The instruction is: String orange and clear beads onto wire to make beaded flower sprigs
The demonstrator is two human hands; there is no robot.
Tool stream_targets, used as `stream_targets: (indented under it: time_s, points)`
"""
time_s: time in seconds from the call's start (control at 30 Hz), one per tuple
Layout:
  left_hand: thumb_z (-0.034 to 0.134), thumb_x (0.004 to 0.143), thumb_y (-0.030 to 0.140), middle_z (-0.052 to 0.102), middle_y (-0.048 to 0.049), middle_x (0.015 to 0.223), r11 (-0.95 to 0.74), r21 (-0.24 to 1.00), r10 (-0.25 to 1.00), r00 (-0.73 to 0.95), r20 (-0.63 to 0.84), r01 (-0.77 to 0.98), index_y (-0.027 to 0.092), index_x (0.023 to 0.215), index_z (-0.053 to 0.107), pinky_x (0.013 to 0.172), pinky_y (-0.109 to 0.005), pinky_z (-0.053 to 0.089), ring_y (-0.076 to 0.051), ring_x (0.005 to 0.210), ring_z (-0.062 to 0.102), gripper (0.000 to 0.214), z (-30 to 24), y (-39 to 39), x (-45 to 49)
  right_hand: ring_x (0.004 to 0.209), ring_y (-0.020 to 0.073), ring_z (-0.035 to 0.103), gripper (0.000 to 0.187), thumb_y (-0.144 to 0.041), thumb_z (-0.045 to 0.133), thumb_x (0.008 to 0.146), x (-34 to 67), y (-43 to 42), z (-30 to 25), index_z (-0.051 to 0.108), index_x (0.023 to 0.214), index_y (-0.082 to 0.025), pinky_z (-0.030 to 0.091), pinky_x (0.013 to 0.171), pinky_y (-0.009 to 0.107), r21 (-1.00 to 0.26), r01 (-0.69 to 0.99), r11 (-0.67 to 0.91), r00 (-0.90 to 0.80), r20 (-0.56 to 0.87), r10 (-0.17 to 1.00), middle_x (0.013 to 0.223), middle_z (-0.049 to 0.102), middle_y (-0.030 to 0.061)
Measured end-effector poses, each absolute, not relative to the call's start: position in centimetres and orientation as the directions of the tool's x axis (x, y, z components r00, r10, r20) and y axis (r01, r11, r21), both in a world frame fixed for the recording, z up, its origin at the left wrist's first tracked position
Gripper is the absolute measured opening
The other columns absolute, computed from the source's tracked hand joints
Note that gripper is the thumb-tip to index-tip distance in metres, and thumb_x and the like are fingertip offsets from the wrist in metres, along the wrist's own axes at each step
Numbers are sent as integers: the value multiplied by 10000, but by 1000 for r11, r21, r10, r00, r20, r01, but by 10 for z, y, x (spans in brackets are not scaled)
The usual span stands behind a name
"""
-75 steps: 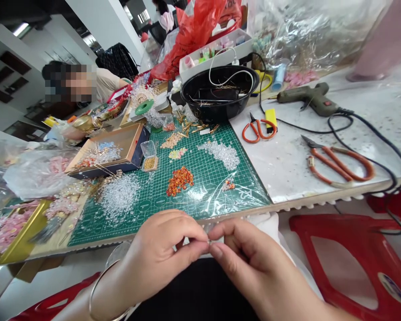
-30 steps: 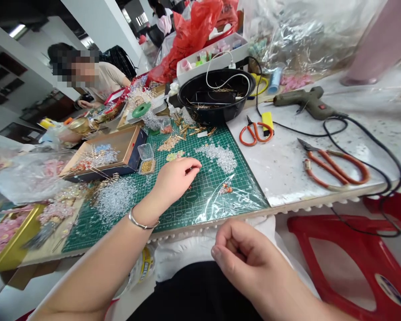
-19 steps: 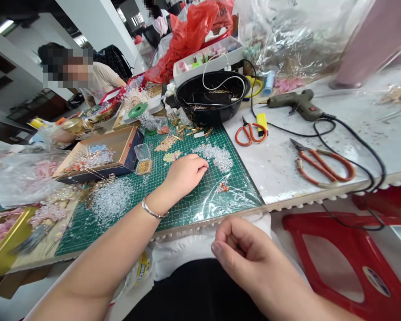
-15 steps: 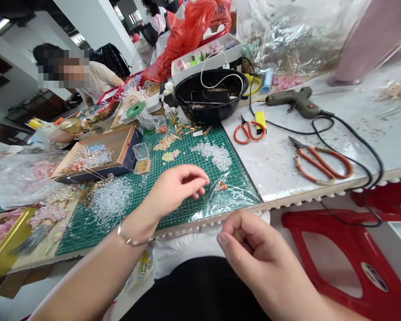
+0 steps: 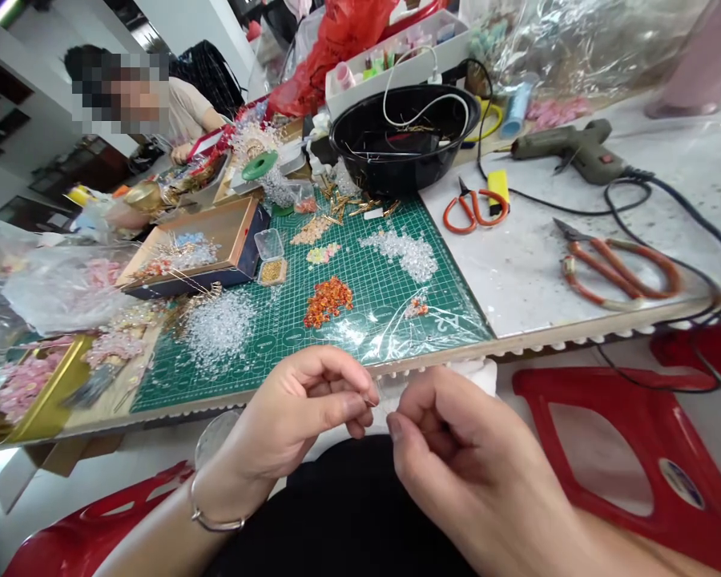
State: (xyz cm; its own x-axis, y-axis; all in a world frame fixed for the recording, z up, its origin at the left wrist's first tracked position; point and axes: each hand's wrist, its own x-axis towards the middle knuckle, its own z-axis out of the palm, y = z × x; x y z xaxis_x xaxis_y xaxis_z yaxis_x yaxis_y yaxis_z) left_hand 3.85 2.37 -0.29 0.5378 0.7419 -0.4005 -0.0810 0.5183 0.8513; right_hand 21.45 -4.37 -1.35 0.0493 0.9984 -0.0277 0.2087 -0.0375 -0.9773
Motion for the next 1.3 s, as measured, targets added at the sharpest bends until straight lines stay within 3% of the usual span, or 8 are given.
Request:
stream_targets:
  time_s: [0.27, 0.4, 0.5, 0.6, 0.77, 0.87, 1.0, 1.3]
  points:
    - [816, 781, 230, 684, -5, 784, 377, 926, 765, 560, -319, 13, 172, 875, 695, 641, -214, 535, -100, 676, 647, 163, 4, 15, 34, 430, 113, 394, 243, -290, 587, 886, 210, -48, -11, 531, 653, -252, 346, 369, 219, -955, 297, 9, 17, 15, 1000, 521, 427, -51]
    - [722, 871, 175, 737, -16, 834, -161, 953, 811, 585, -20, 256, 185, 883, 725, 714, -213, 527, -113, 765, 674, 16, 12, 13, 26, 529, 157, 568, 218, -389, 553, 939, 209, -48, -12, 598, 777, -251, 441, 430, 236, -962, 269, -38, -77, -60, 995, 623, 613, 6]
    - [659, 915, 123, 763, -30, 911, -539, 770, 740, 629, 240, 341, 171, 927, 727, 779, -219, 525, -119, 829, 691, 85, 14, 11, 19, 619, 191, 636, 226, -473, 556, 938, 208, -45, -16, 625, 928, -258, 467, 465, 247, -966, 229, -117, -149, -153, 977, 704, 685, 29]
    - [612, 932, 107, 756, -38, 914, -700, 600, 655, 682, 323, 387, 152, 975, 694, 769, -245, 532, -128, 804, 680, 103, 15, 7, 15, 532, 161, 537, 297, -543, 562, 917, 207, -40, -22, 641, 871, -261, 428, 447, 240, -954, 206, -218, -227, -263, 938, 616, 592, -7]
    - [614, 957, 175, 747, -15, 881, -752, 535, 624, 680, 386, 386, 163, 975, 670, 782, -238, 539, -117, 808, 678, 60, 3, 23, 6, 520, 133, 453, 373, -554, 557, 930, 209, -34, -29, 563, 707, -254, 403, 430, 203, -962, 185, -199, -195, -235, 952, 618, 506, -23]
    - [633, 950, 194, 757, -27, 939, -706, 404, 707, 551, 442, 582, 180, 999, 703, 820, -293, 546, -154, 886, 685, 86, -17, 53, -5, 542, 131, 471, 330, -503, 496, 985, 213, -36, -33, 573, 771, -264, 439, 458, 183, -964, 218, -155, -148, -189, 971, 659, 510, -26]
    - [662, 911, 184, 717, -62, 977, -560, 194, 819, 502, 279, 806, 192, 966, 748, 819, -389, 542, -229, 920, 640, 103, -46, 92, -14, 531, 128, 470, 251, -466, 523, 989, 217, -38, -40, 569, 832, -275, 448, 457, 173, -960, 221, -170, -224, -220, 949, 645, 491, -41]
    - [655, 900, 159, 683, -72, 1006, -512, 347, 859, 465, 216, 785, 176, 917, 762, 880, -398, 507, -224, 951, 614, 110, -46, 101, -7, 505, 124, 479, 241, -363, 526, 968, 213, -30, -36, 559, 755, -254, 439, 428, 175, -939, 321, -120, -193, -189, 963, 609, 489, -41]
